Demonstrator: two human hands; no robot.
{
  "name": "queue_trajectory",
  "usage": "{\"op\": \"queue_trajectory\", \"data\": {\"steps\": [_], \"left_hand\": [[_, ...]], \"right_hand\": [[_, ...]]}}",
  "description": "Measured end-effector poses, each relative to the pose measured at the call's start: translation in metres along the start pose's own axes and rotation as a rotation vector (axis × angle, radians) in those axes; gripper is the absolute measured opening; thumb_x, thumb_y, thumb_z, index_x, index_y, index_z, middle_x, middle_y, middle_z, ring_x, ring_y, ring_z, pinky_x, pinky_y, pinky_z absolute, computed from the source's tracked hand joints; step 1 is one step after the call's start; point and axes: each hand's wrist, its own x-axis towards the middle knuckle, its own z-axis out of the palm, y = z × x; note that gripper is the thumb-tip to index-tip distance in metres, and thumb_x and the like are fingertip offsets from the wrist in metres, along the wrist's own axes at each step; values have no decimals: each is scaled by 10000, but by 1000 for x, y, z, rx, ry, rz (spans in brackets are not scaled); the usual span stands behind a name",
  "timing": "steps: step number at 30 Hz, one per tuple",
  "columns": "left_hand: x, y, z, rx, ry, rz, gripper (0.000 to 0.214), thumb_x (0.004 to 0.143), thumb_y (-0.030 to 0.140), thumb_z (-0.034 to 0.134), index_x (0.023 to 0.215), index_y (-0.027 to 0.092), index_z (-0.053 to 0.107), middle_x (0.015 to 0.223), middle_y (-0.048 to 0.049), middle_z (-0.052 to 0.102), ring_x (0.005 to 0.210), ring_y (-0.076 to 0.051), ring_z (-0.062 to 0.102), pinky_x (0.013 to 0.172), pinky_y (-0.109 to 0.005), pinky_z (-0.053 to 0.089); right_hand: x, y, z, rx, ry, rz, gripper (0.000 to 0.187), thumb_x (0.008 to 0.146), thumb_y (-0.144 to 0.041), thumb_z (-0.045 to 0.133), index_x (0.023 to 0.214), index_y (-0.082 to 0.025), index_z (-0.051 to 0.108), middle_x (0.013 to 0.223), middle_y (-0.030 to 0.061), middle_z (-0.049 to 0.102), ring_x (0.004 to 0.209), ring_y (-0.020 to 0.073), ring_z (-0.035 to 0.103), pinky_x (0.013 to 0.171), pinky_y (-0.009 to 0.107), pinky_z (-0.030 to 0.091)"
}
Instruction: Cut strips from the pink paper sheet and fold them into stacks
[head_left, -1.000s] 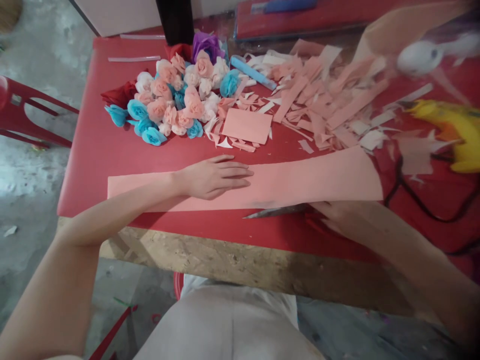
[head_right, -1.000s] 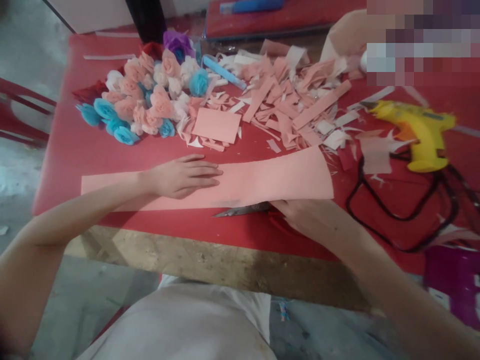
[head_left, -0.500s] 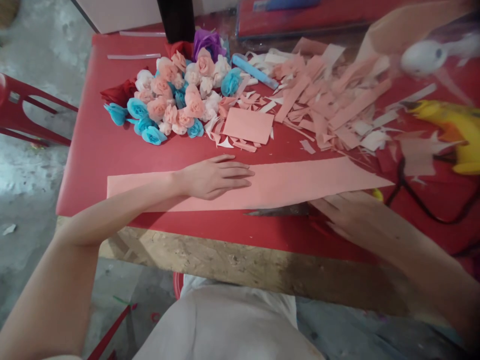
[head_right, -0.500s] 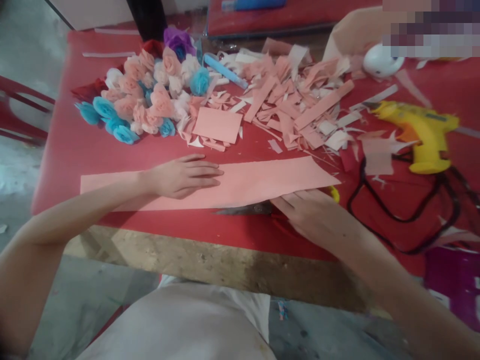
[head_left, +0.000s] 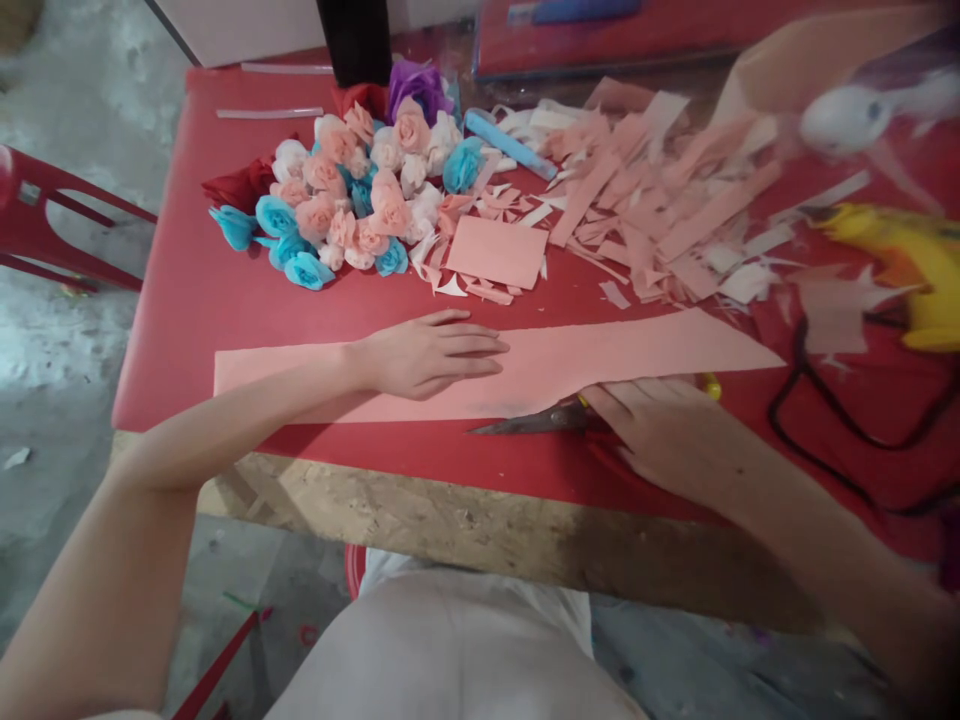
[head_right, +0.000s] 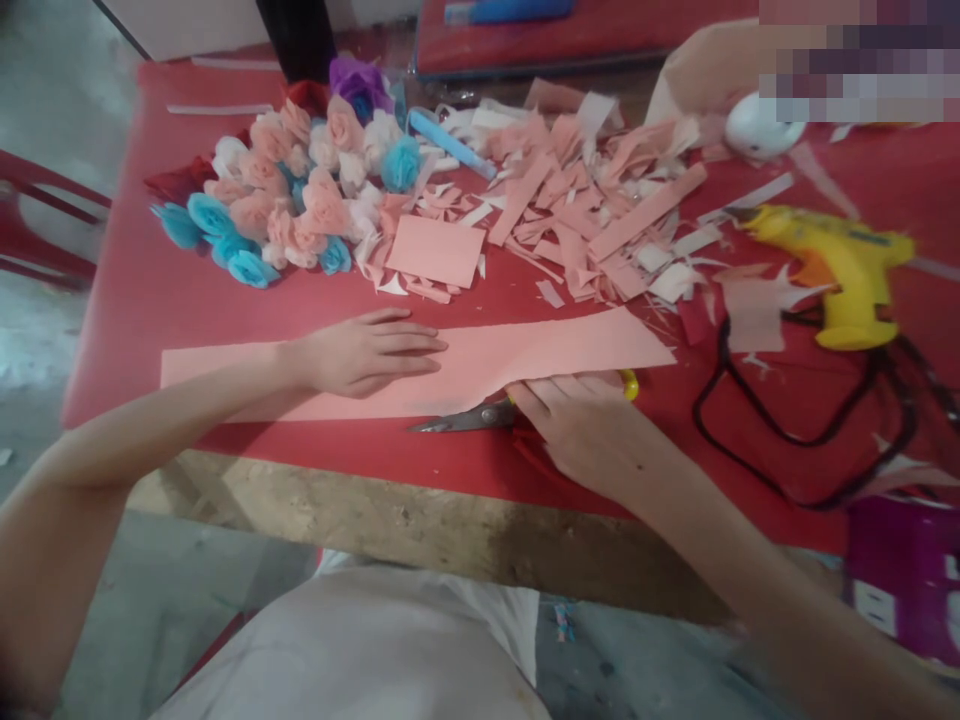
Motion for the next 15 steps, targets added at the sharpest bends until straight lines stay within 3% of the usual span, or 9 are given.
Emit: {"op": "queue_trajectory", "data": {"steps": [5,9,15], "left_hand": [[-1,0,1,-2,7,-7,468,878,214,301,1323,224,443,1418,-78,428,1334,-180,358,1127,-412,202],[0,0,2,20,25,10,464,890,213,271,1318,193,450,1408,-95,439,1326,-187,372,1116,-417,223],[-1,0,3,38,7,7,470,886,215,277,1326,200,440,1415,-90,429,1333,-187,358,1116,-421,215]], "right_hand": [[-2,-1,12,-123,43,5,231,788,-124,360,871,-174,569,603,30,595,528,159,510,494,268,271],[-4,3,16,-165,123,-63,246,730,-72,388,877,-152,567,657,50,621,575,166,543,539,266,320],[-9,9,18,-154,225,-148,253,776,-46,365,888,-126,578,682,53,621,594,165,545,556,271,346]]}}
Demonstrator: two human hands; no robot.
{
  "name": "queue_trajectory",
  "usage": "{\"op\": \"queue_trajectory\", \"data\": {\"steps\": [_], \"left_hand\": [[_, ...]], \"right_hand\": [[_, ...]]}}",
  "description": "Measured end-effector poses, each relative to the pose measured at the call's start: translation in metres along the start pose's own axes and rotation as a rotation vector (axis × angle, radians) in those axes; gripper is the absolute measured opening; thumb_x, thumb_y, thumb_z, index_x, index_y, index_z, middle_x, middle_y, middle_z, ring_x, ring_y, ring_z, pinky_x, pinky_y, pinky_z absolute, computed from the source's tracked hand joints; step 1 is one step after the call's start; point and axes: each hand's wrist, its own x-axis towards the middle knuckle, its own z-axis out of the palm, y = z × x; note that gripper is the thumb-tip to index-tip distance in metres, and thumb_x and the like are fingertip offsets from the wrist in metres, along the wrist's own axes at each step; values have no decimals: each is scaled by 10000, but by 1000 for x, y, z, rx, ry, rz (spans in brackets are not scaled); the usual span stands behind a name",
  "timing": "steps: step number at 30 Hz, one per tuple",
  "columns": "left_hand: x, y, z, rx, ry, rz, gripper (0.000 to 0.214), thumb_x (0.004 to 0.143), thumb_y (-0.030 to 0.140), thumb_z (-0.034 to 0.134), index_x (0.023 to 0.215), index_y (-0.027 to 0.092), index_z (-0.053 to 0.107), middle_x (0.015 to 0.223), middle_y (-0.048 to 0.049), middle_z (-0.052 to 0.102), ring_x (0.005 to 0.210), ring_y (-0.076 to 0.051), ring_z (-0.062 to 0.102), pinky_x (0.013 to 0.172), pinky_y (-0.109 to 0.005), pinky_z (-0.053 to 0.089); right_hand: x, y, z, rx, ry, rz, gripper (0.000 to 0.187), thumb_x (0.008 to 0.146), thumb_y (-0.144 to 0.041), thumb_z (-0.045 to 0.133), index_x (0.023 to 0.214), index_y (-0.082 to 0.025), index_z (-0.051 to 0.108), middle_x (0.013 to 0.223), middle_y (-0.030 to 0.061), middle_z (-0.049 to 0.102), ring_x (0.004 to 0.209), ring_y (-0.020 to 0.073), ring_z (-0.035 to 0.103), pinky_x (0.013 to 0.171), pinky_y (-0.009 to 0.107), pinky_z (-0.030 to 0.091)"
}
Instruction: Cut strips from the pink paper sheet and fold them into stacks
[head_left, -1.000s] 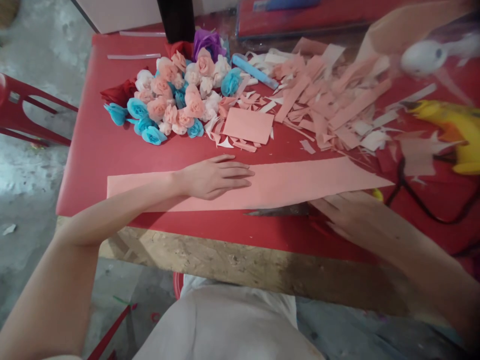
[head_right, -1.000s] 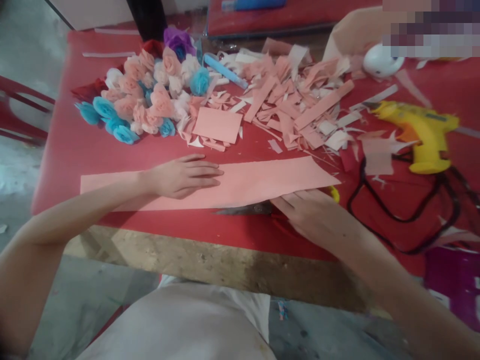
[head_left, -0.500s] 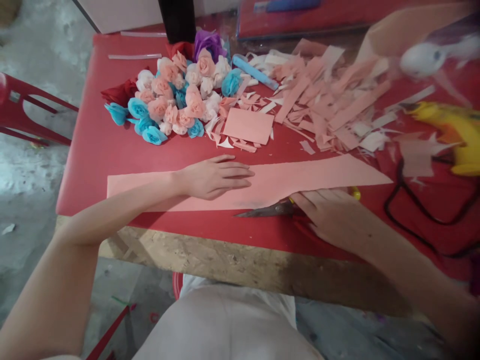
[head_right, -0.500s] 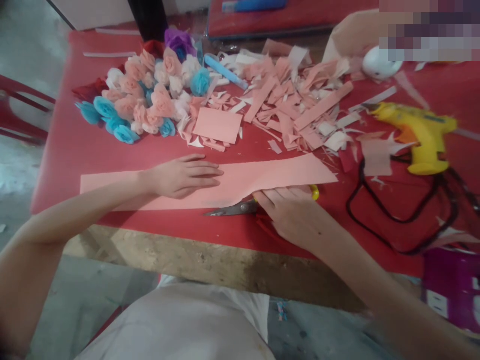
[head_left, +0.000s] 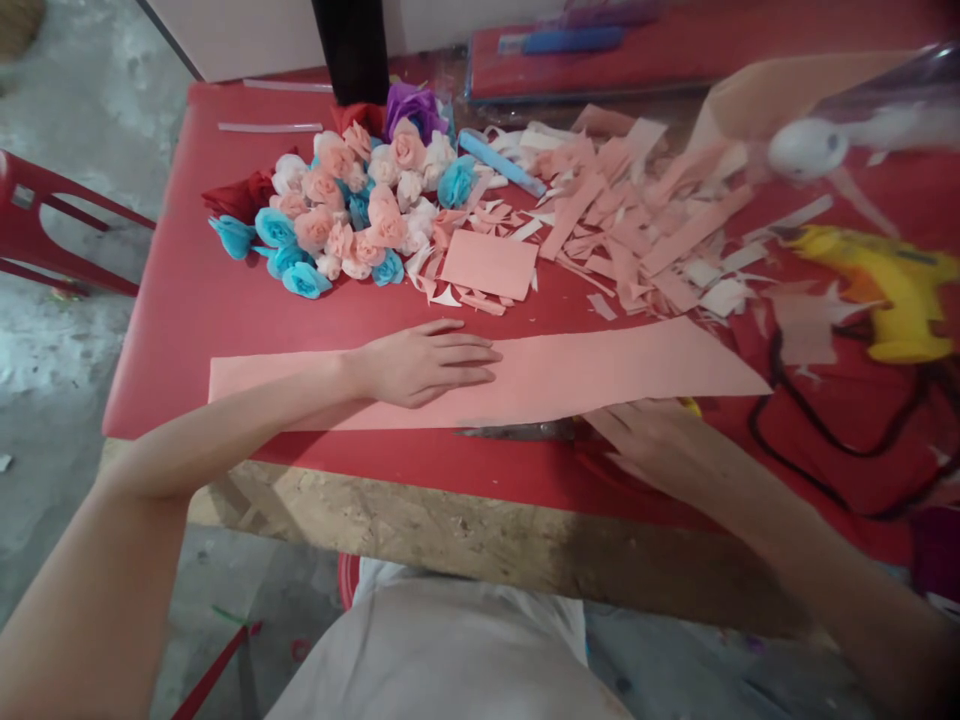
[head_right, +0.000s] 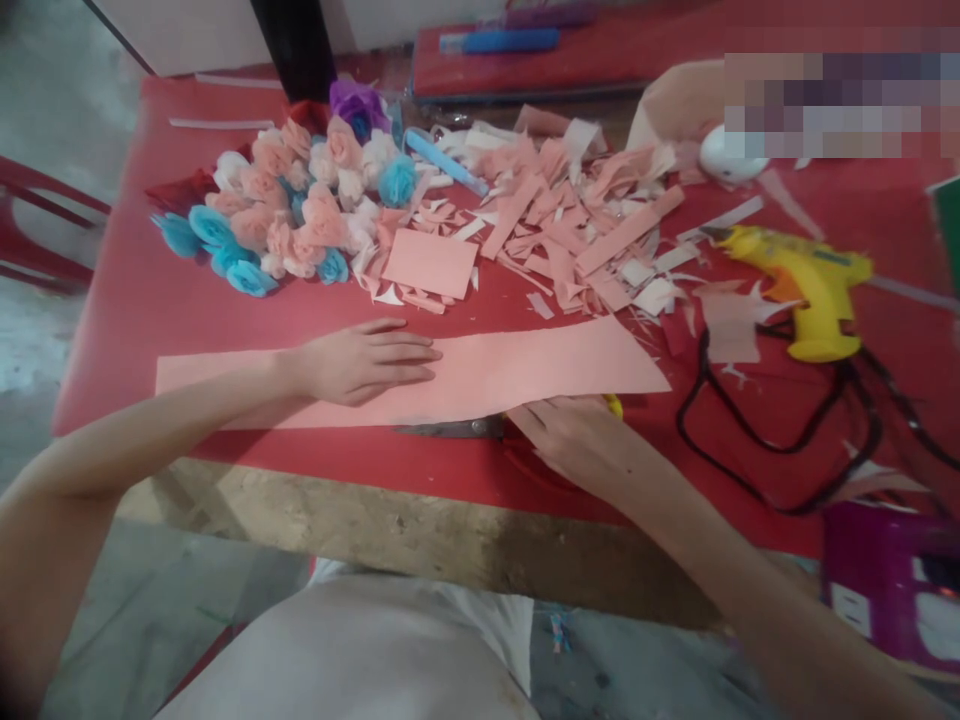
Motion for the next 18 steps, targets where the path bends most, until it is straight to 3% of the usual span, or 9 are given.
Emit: {"op": "queue_trajectory", "data": {"steps": [4,8,13,18], "left_hand": [[0,-1,0,2,-7,3,469,893,222,271,1331,193,434,1427,-88,411,1341,-185,346,1116,-420,212],[2,-2,-1,3,10,24,460,906,211,258,1331,191,431,1433,-86,401,1343,-184,345,1127,-441,178],[5,3,-10,-23,52,32,425,937,251,287,1332,196,433,1428,-71,408,1355,-172,324,1150,-421,129],[0,10,-11,-65,10,29,438,942,276,276,1356,217,407,1438,-60,395,1363,-164,307,1154,-401,119]], "right_hand": [[-4,-1,5,24,44,-16,313,828,-45,329,976,-134,590,804,67,637,716,169,552,664,287,375],[-2,0,3,31,19,-37,344,813,-34,358,1038,-128,601,732,56,589,718,182,511,683,300,357],[-4,9,-8,18,4,-60,332,817,-35,359,990,-124,628,665,42,539,674,181,456,683,296,353],[-18,19,-15,-22,-45,-80,305,817,-48,376,953,-109,642,693,61,577,680,189,469,683,301,367]]}}
